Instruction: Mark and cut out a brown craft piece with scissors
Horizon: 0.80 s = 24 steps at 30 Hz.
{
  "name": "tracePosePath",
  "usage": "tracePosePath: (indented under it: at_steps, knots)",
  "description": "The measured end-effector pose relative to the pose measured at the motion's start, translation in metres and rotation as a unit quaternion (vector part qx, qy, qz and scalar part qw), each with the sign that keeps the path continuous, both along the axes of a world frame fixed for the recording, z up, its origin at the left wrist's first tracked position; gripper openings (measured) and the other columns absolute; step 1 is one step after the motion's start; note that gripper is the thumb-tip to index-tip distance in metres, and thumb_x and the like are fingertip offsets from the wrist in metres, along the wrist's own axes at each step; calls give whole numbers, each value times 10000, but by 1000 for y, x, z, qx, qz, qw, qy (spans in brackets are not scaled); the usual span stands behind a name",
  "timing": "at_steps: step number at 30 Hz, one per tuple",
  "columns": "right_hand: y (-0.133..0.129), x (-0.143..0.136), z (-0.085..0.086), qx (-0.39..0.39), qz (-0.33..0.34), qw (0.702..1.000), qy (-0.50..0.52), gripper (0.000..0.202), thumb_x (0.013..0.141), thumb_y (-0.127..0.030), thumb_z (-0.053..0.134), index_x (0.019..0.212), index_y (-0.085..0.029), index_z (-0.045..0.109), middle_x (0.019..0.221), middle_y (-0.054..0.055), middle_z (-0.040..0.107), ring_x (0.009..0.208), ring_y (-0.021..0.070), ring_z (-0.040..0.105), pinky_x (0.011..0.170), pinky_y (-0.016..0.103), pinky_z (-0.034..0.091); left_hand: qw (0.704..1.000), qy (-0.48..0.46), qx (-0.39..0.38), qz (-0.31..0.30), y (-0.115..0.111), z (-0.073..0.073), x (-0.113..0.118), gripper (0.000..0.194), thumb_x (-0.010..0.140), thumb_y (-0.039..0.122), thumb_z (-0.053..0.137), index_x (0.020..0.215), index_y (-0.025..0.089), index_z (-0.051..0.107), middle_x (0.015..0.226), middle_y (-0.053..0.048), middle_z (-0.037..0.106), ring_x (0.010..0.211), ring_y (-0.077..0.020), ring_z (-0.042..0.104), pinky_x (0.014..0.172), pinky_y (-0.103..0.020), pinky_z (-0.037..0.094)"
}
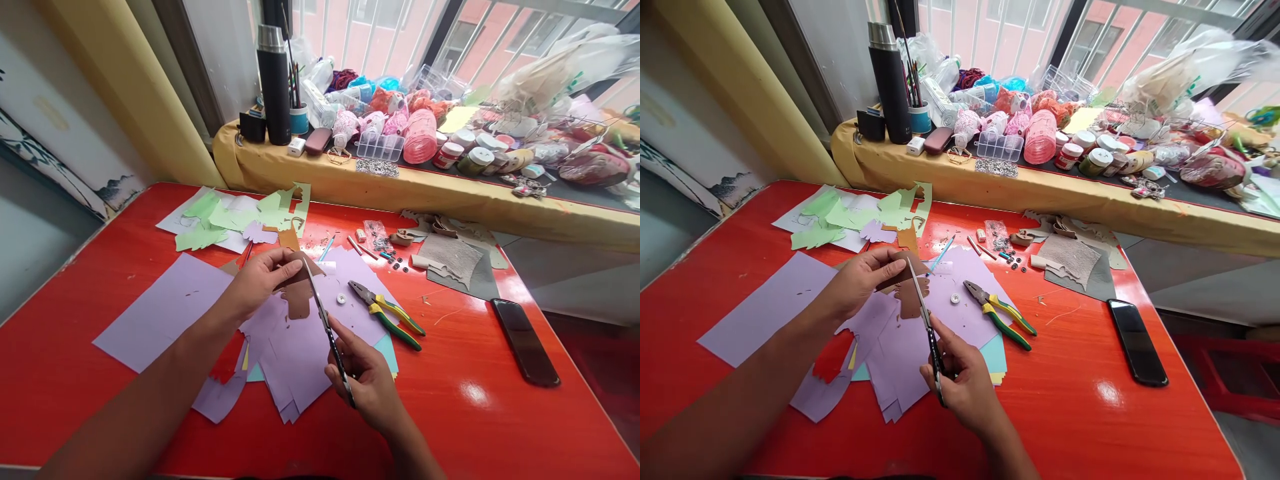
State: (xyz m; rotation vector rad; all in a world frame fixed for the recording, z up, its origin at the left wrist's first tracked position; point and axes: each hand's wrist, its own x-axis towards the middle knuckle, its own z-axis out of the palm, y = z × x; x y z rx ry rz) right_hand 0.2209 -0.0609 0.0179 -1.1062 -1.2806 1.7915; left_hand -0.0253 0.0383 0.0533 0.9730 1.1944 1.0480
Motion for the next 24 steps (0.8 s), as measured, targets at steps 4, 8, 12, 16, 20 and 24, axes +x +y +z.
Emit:
tracePosePath:
  at_steps: [4, 8, 12, 16, 20, 24]
  knots:
    - [-4, 0, -1, -11, 0, 1000, 12, 750, 937, -466, 821, 1624, -273, 588, 774, -56, 426, 565, 84, 319, 496, 234, 274, 1000, -10, -9, -13, -1, 1, -7, 316, 820, 476, 910, 919, 207, 777, 879, -33, 738, 757, -168, 651, 675, -282, 504]
    - [-7, -1, -2, -17, -1, 999, 47, 778, 929, -495, 843, 1628, -275, 581, 767, -61, 424, 554, 78, 330, 469, 217, 281, 995, -82, -48, -4, -7, -2, -2, 323, 774, 443, 946, 899, 194, 782, 772, -2, 677, 663, -125, 579, 602, -244, 456]
    - [-9, 1, -4, -24, -3, 995, 93, 809, 911, -549, 866, 1622, -287, 586, 761, -65, 440, 530, 64, 334, 453, 203, 305, 988, -143, -61, 17, -16, -8, 11, 352, 748, 416, 968, 934, 172, 796, 774, -7, 681, 670, -114, 570, 625, -239, 475]
    - [-10, 1, -6, -29, -15, 992, 125, 819, 915, -555, 869, 1629, -283, 576, 739, -70, 465, 489, 53, 341, 448, 205, 312, 979, -183, -89, 34, -28, -12, 29, 447, 706, 431, 996, 1018, 182, 796, 871, -39, 742, 773, -166, 661, 712, -290, 552]
    - [-11, 1, -5, -30, -26, 992, 124, 815, 913, -560, 871, 1624, -279, 585, 728, -69, 470, 485, 56, 336, 453, 214, 317, 983, -164, -75, 25, -37, -13, 35, 486, 738, 435, 973, 1138, 230, 788, 970, -47, 768, 821, -184, 672, 696, -287, 531]
    - [-14, 3, -3, -28, -23, 992, 119, 816, 905, -581, 873, 1612, -276, 602, 732, -67, 457, 489, 55, 325, 456, 216, 296, 996, -88, -23, -24, -34, -10, 25, 420, 862, 561, 863, 1055, 194, 794, 930, -57, 745, 778, -170, 626, 670, -287, 487]
